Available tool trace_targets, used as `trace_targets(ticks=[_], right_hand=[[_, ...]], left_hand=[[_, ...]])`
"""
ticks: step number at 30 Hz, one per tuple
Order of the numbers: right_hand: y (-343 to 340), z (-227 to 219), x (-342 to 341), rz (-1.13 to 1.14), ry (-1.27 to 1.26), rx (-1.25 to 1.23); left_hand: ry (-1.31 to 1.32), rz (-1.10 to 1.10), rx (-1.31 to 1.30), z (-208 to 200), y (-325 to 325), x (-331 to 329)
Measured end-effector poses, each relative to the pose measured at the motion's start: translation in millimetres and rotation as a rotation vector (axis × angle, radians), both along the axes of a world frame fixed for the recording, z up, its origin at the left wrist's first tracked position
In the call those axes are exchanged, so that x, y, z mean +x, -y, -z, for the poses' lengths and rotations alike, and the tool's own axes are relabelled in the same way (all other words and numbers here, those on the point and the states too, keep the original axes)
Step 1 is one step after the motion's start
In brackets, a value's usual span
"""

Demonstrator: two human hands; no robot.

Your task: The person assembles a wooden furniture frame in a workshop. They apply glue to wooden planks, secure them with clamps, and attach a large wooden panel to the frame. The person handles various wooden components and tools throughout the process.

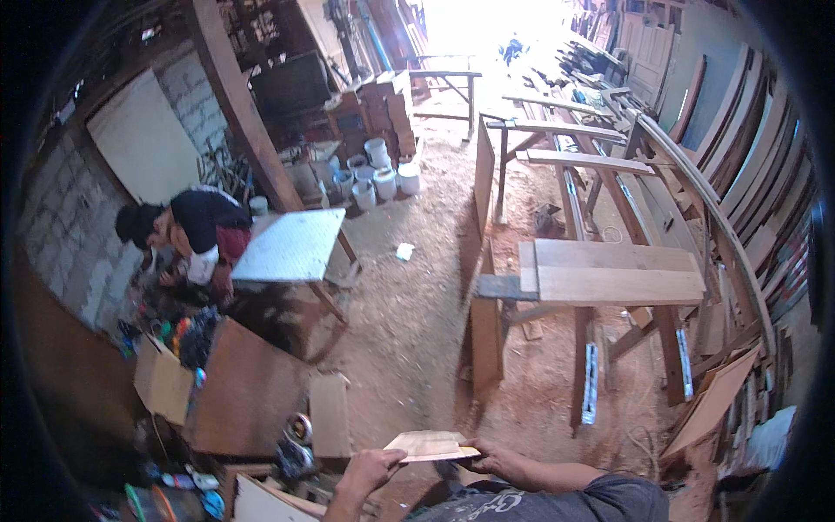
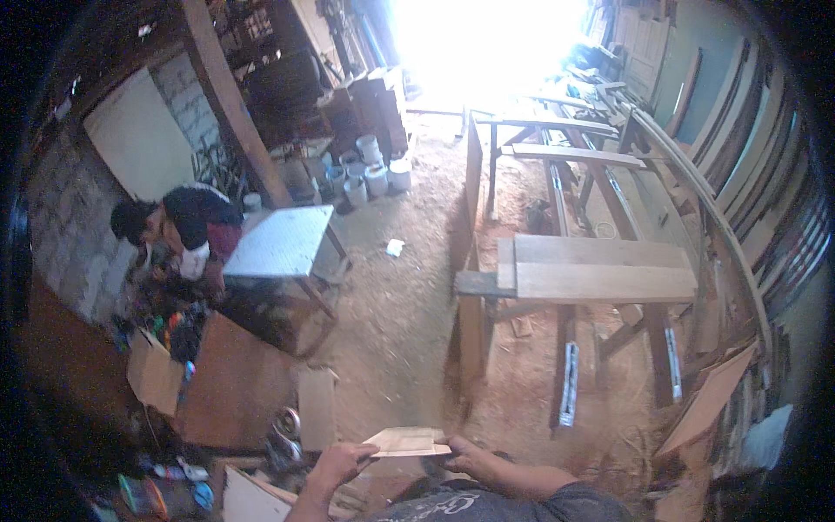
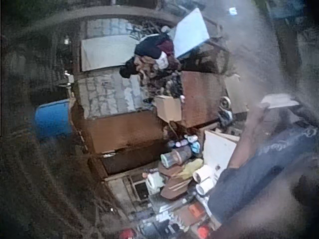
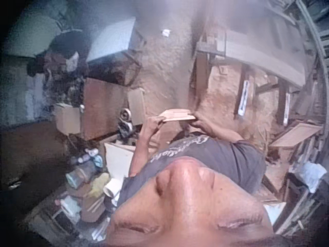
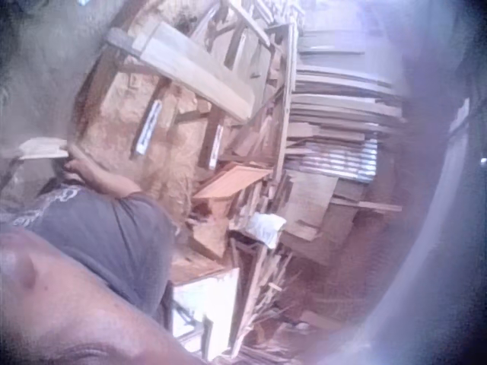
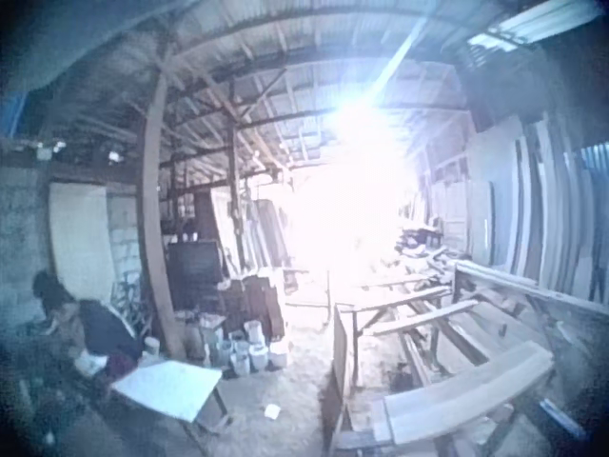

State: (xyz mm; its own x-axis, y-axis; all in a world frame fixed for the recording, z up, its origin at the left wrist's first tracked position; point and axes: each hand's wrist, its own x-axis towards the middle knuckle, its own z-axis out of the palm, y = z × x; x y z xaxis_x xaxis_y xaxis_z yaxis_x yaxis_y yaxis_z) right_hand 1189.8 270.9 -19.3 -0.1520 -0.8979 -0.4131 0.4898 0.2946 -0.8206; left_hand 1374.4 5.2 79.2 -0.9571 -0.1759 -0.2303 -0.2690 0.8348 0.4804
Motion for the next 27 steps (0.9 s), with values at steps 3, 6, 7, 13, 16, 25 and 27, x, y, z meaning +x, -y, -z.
trace_targets(ticks=[3,6,7,13,16,25,27], right_hand=[[103,74,-13,0.200,0.764,0.217],[180,130,-51,0.350,0.992,0.332],[197,138,-67,0.426,1.059,0.356],[269,101,-193,0.460,0.835,0.308],[297,60,-260,0.365,0.660,0.208],[386,-11,-399,0.285,0.084,-0.088],[409,-9,-430,0.355,0.022,-0.115]], left_hand=[[-0.160,-0.038,-0.015,-15,59,-4],[-0.166,-0.018,-0.025,3,122,-30],[-0.167,-0.013,-0.046,16,140,-44],[-0.193,0.059,0.045,68,234,-174],[-0.039,-0.022,-0.071,35,279,-241],[-0.110,-0.042,-0.084,-40,411,-455],[-0.350,-0.040,-0.184,-31,428,-496]])
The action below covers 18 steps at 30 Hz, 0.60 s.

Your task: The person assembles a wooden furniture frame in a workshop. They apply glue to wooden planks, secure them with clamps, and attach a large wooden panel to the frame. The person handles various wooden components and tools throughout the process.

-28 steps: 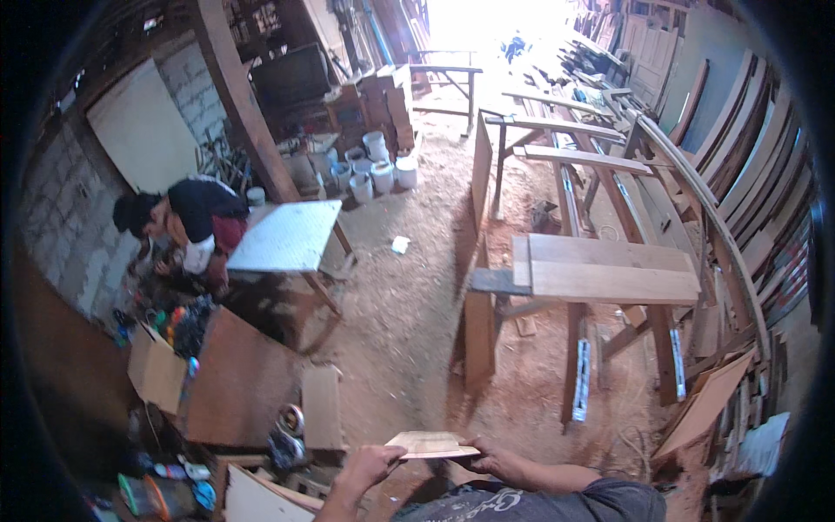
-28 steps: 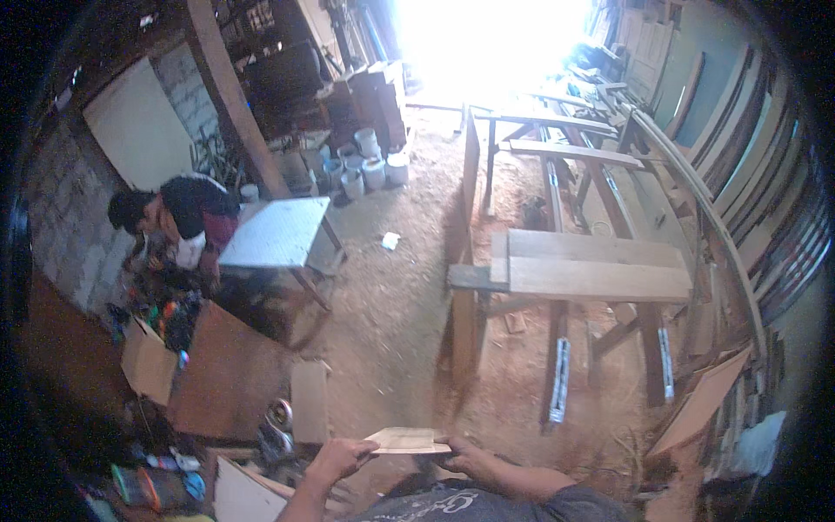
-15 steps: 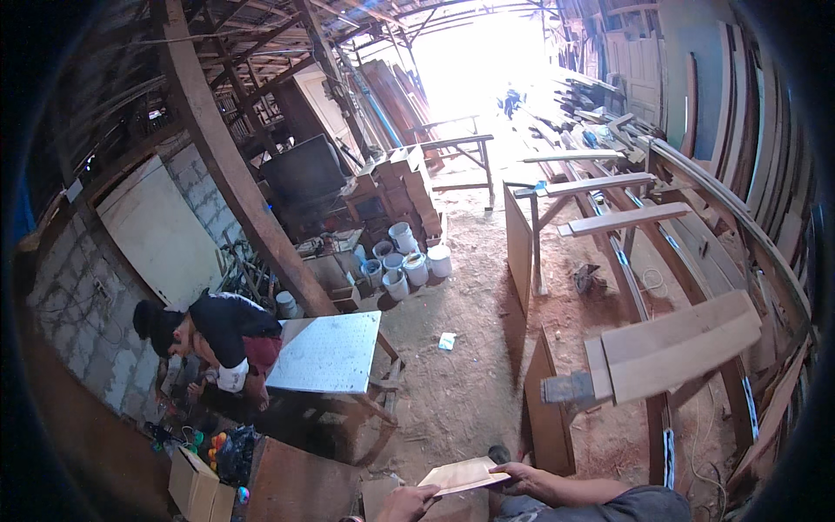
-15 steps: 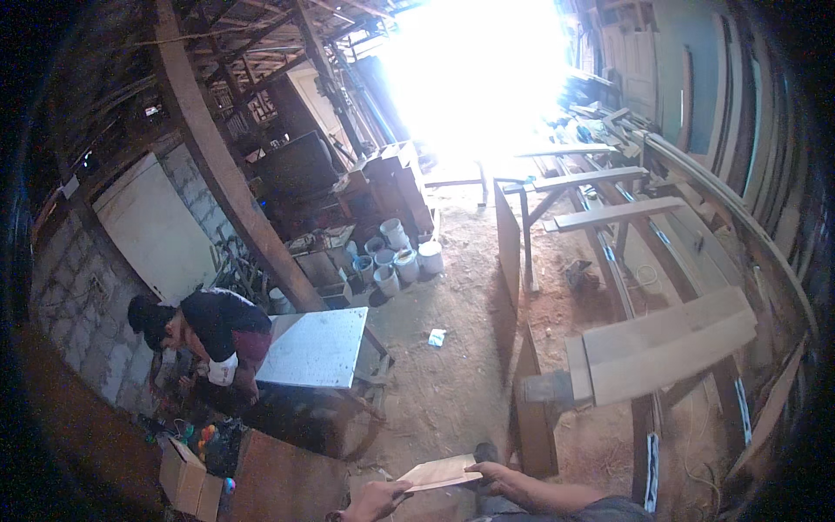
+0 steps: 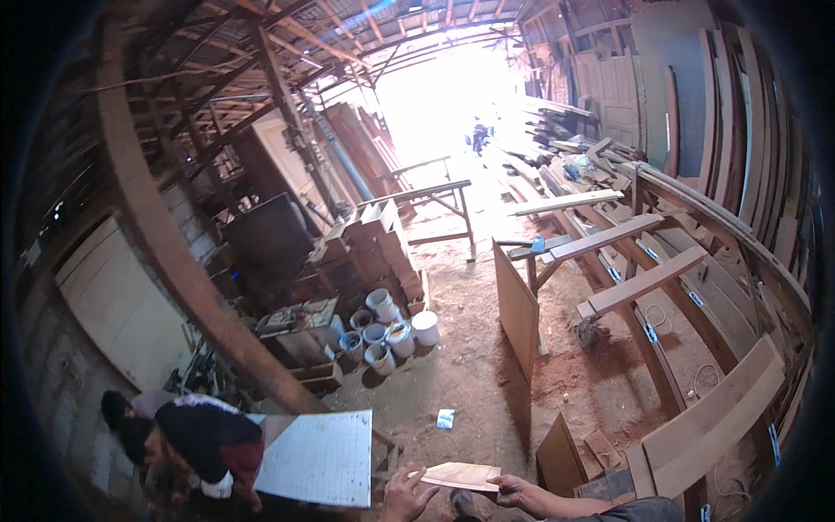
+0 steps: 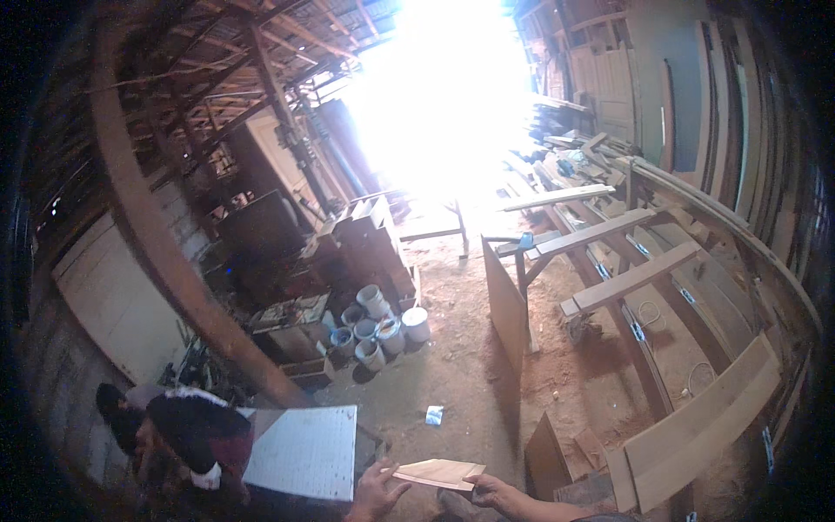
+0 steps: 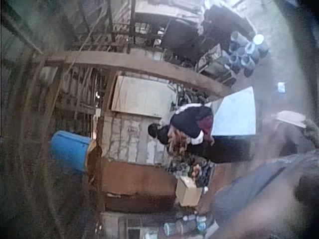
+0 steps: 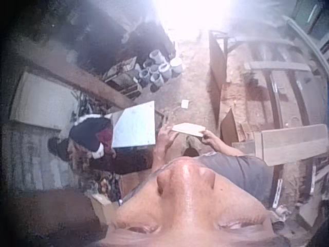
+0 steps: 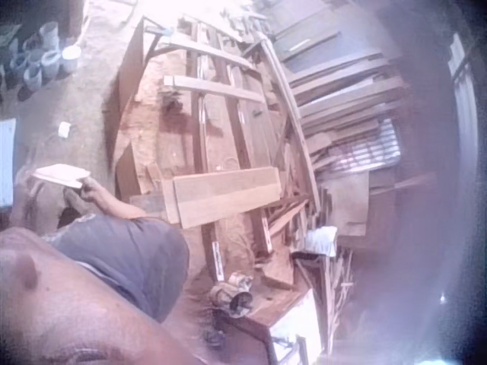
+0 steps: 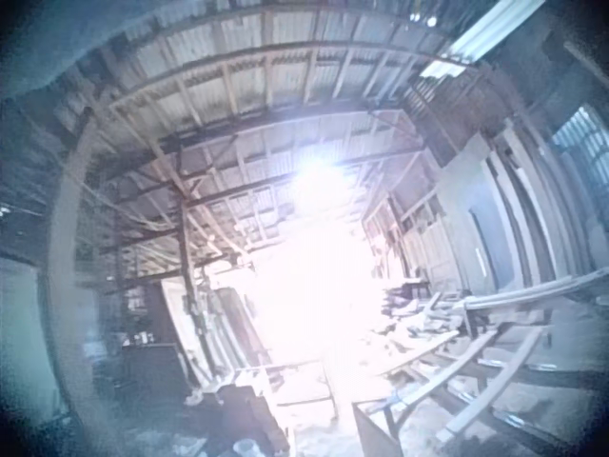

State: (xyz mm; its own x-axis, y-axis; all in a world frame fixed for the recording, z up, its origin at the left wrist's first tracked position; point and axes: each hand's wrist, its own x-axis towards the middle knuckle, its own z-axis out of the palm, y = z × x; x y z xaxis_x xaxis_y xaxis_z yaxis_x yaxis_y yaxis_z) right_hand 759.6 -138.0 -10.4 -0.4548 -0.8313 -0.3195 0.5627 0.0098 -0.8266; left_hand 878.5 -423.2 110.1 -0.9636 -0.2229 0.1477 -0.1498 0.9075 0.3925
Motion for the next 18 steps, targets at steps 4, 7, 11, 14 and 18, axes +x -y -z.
trace_targets(ticks=[4,7,11,14,18], right_hand=[[48,49,-73,0.150,-0.237,-0.055],[159,126,-185,0.478,0.957,-0.236],[215,217,-298,0.604,0.899,-0.053],[231,234,-365,0.722,0.937,-0.193],[253,225,-467,0.846,0.926,-0.305]], left_hand=[[-0.247,-0.014,0.024,46,49,-82],[0.361,0.159,0.125,81,105,-132],[0.759,0.166,0.208,111,168,-182],[0.806,0.180,0.171,125,211,-211],[0.917,0.106,0.187,153,260,-272]])
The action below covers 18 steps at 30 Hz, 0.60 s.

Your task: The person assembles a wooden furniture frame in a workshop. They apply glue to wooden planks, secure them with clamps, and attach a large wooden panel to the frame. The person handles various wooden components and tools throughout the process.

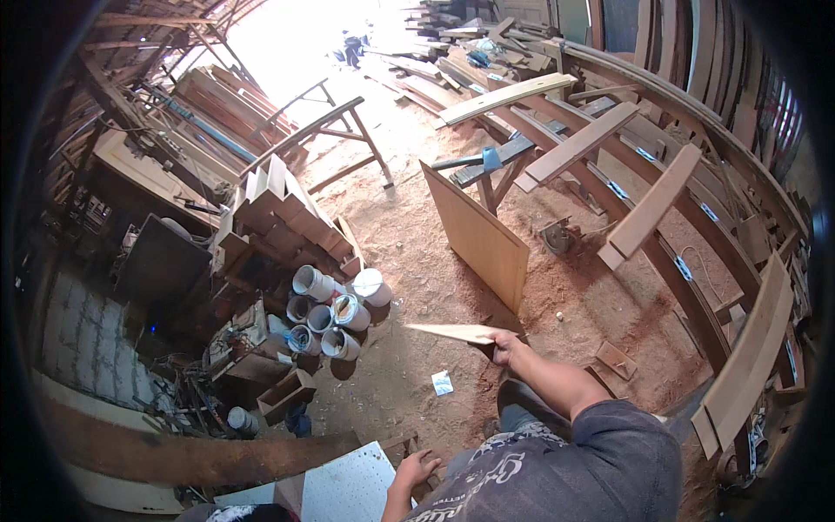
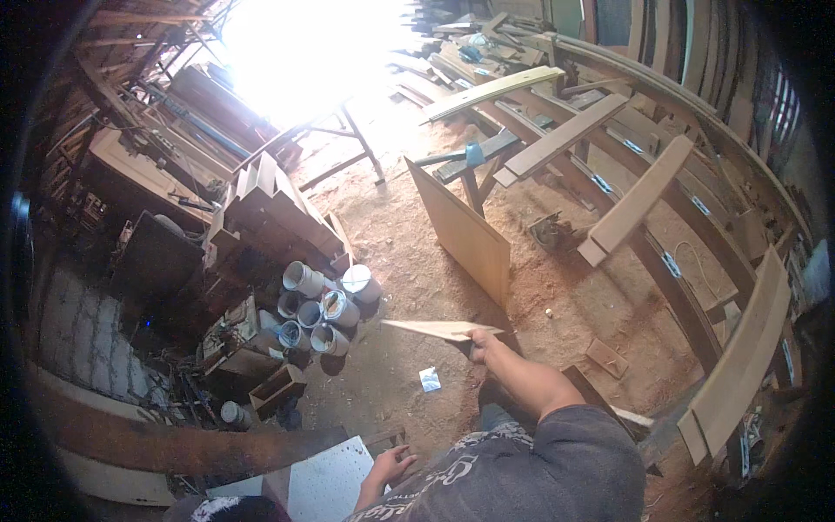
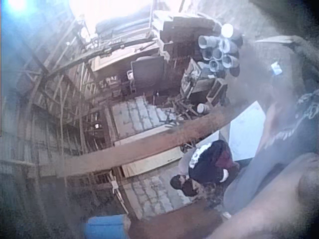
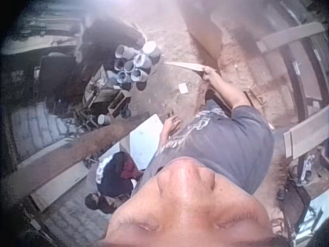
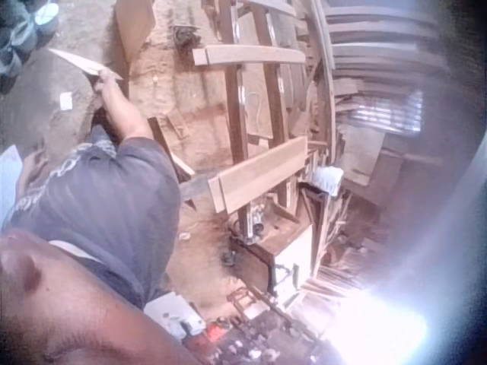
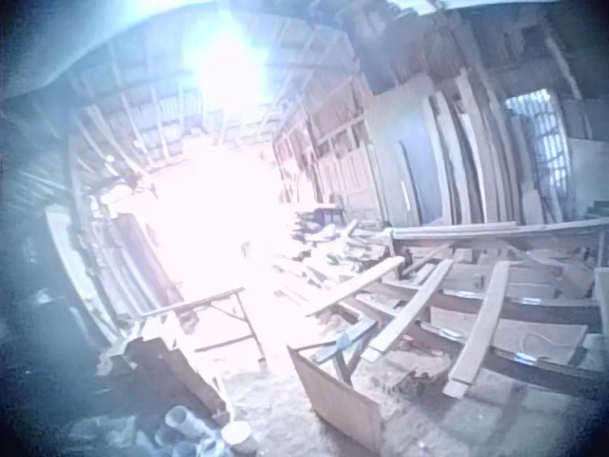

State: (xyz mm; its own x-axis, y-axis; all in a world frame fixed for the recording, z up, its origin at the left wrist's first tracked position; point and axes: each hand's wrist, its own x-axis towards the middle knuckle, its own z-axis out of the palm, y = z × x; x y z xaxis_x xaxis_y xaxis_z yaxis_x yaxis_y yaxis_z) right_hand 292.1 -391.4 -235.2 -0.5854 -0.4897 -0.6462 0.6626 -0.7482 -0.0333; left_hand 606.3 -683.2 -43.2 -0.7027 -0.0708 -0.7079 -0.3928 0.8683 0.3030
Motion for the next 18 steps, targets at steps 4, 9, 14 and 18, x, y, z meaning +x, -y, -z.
trace_targets(ticks=[4,9,14,18], right_hand=[[7,23,-111,-0.012,0.024,0.099],[13,62,-220,0.045,-0.004,0.271],[13,67,-278,0.542,0.338,0.183],[-1,43,-255,0.597,0.293,0.178]], left_hand=[[-0.016,-0.283,0.099,38,19,-54],[-0.089,-0.593,0.097,72,28,-109],[0.115,-0.552,0.046,98,29,-150],[-0.020,-0.572,0.138,130,23,-199]])
